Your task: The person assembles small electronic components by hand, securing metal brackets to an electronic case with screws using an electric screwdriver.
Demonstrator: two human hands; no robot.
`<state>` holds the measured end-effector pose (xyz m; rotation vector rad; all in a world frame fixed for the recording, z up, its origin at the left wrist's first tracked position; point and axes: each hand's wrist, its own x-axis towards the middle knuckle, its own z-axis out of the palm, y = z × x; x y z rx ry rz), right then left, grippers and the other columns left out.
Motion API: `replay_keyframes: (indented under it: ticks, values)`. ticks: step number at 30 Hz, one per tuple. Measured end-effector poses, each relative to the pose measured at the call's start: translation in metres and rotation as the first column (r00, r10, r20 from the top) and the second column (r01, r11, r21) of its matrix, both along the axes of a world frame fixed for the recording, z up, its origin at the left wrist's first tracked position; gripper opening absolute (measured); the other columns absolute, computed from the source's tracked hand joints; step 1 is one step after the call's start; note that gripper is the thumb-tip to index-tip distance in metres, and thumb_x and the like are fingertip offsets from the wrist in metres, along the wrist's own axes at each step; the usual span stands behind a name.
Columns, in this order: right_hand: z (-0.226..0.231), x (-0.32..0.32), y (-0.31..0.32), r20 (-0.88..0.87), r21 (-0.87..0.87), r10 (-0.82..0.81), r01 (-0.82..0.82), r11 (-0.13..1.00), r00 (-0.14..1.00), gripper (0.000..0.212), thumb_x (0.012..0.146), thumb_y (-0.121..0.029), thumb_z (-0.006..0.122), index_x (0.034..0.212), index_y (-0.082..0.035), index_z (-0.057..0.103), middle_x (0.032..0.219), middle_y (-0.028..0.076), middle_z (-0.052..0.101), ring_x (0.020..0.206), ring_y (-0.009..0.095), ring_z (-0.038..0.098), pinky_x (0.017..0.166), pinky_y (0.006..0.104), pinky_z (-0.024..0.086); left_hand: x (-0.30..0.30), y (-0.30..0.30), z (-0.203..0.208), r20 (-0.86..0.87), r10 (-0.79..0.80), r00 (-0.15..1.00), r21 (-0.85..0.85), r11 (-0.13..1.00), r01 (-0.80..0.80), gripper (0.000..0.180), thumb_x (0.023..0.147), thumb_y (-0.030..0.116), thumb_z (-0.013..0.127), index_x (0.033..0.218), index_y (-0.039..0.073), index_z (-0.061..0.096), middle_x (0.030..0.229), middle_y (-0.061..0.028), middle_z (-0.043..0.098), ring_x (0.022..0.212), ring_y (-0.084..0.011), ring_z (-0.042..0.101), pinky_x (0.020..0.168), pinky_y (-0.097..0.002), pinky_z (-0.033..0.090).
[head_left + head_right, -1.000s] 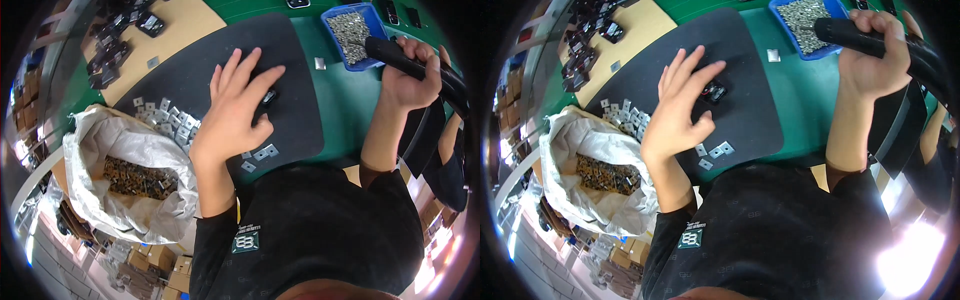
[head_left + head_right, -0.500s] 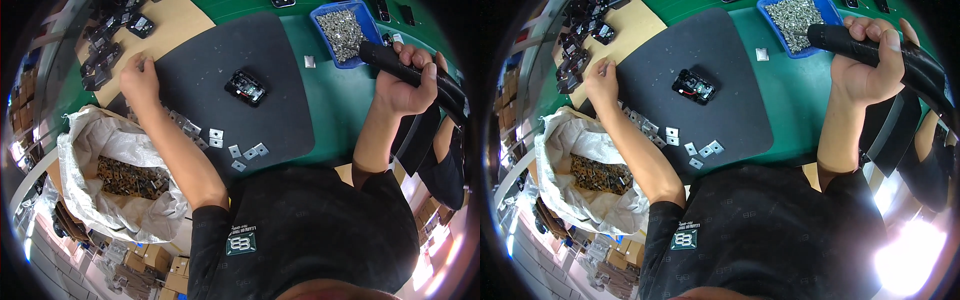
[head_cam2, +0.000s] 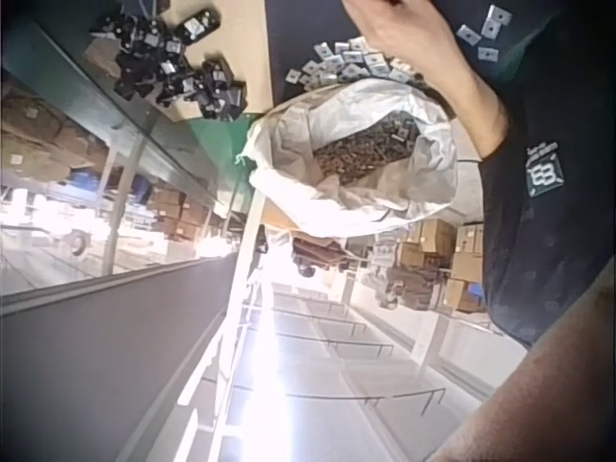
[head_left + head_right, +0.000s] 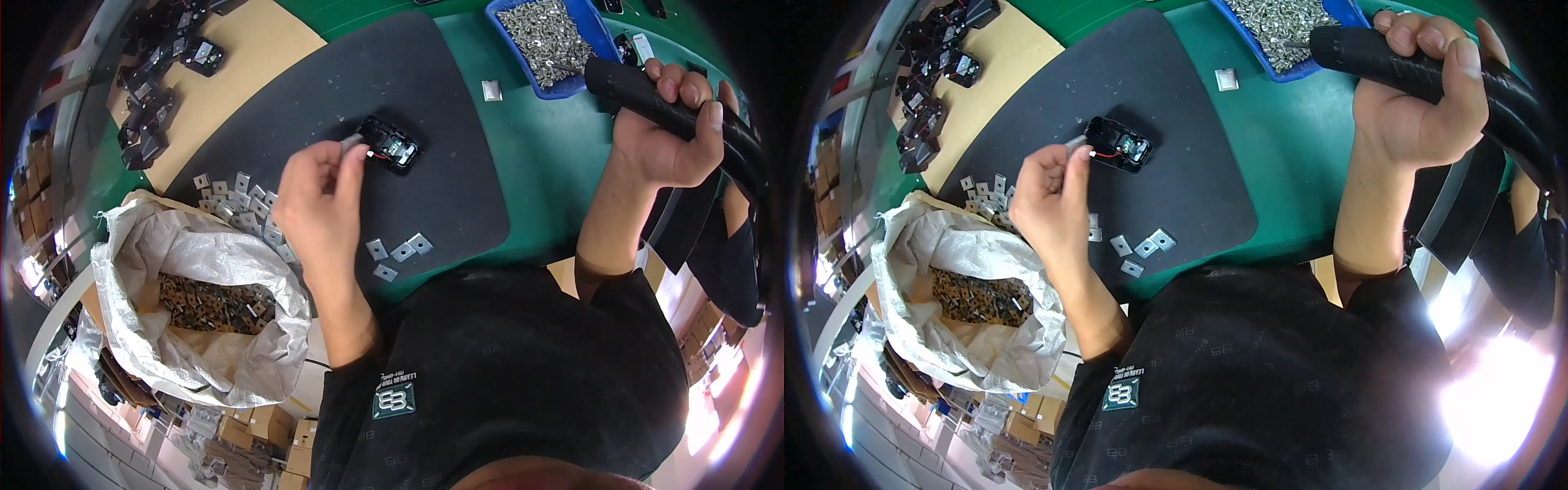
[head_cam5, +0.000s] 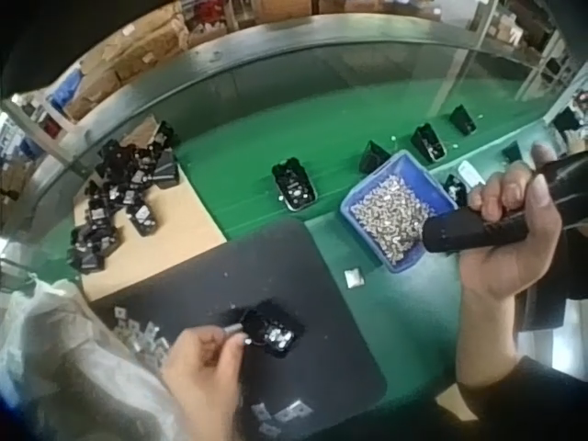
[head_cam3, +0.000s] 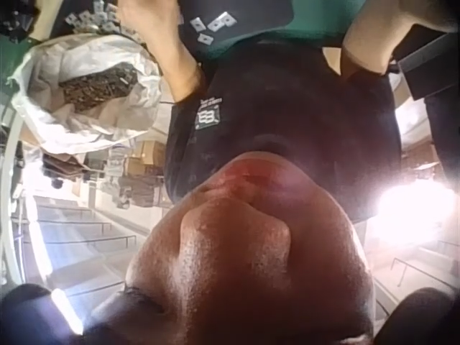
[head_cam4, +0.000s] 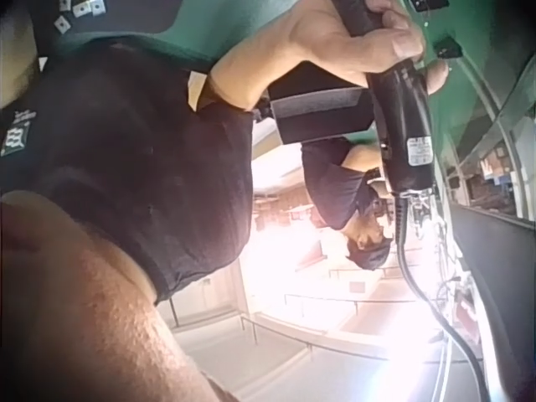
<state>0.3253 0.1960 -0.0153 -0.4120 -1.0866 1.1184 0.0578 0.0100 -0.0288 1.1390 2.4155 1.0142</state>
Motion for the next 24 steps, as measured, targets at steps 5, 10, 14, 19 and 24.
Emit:
replay_keyframes:
  ticks: [5,10,14,19,24]
  values:
    - [0.001,-0.002,-0.001,0.021,-0.036,-0.033,0.034,0.999,0.999,0.033,0.083,-0.023,0.054,0.115,-0.015,0.053,0.082,0.003,0.06,0.077,0.02,0.053,0.081,0.0442,0.041,0.016,0.001,-0.003,0.034,-0.129,0.991,0.066,0.99,0.127,0.013,0.08,0.006,0.076,0.083,0.0,0.065,0.076,-0.0075,0.062,0.058,-0.0142,0.058,0.053,-0.0284,0.047]
    - [0.004,-0.007,-0.004,-0.012,-0.036,0.005,-0.005,0.999,1.0,0.032,0.084,-0.023,0.053,0.114,-0.014,0.054,0.082,0.002,0.06,0.077,0.02,0.053,0.081,0.0427,0.04,0.014,-0.001,-0.001,-0.055,-0.181,0.982,0.047,0.982,0.184,0.013,0.078,0.003,0.076,0.084,-0.001,0.065,0.078,-0.008,0.061,0.058,-0.0171,0.057,0.053,-0.0295,0.046]
    - [0.006,-0.007,-0.007,-0.009,-0.035,-0.003,0.002,0.999,1.0,0.032,0.085,-0.022,0.052,0.115,-0.014,0.054,0.082,0.002,0.059,0.077,0.019,0.052,0.081,0.0422,0.04,0.014,-0.002,-0.007,-0.194,-0.213,0.958,0.087,0.968,0.233,0.015,0.077,0.004,0.078,0.086,0.001,0.066,0.094,-0.0111,0.061,0.076,-0.0225,0.06,0.064,-0.0316,0.049]
    - [0.008,-0.012,-0.01,-0.006,-0.039,-0.013,0.012,0.999,1.0,0.032,0.085,-0.022,0.051,0.116,-0.013,0.054,0.083,0.003,0.059,0.076,0.019,0.051,0.081,0.042,0.04,0.017,-0.004,-0.033,-0.266,-0.119,0.957,0.209,0.962,0.178,0.015,0.078,0.006,0.078,0.086,0.004,0.066,0.105,-0.0108,0.062,0.091,-0.0211,0.059,0.069,-0.0304,0.047]
    - [0.007,-0.01,-0.01,-0.009,-0.037,-0.008,0.007,0.999,1.0,0.032,0.085,-0.022,0.052,0.116,-0.013,0.054,0.083,0.003,0.059,0.076,0.019,0.051,0.081,0.0421,0.04,0.017,-0.006,-0.031,-0.224,-0.141,0.964,0.185,0.965,0.184,0.018,0.077,0.005,0.077,0.089,0.004,0.064,0.108,-0.0113,0.062,0.09,-0.0215,0.062,0.07,-0.03,0.05]
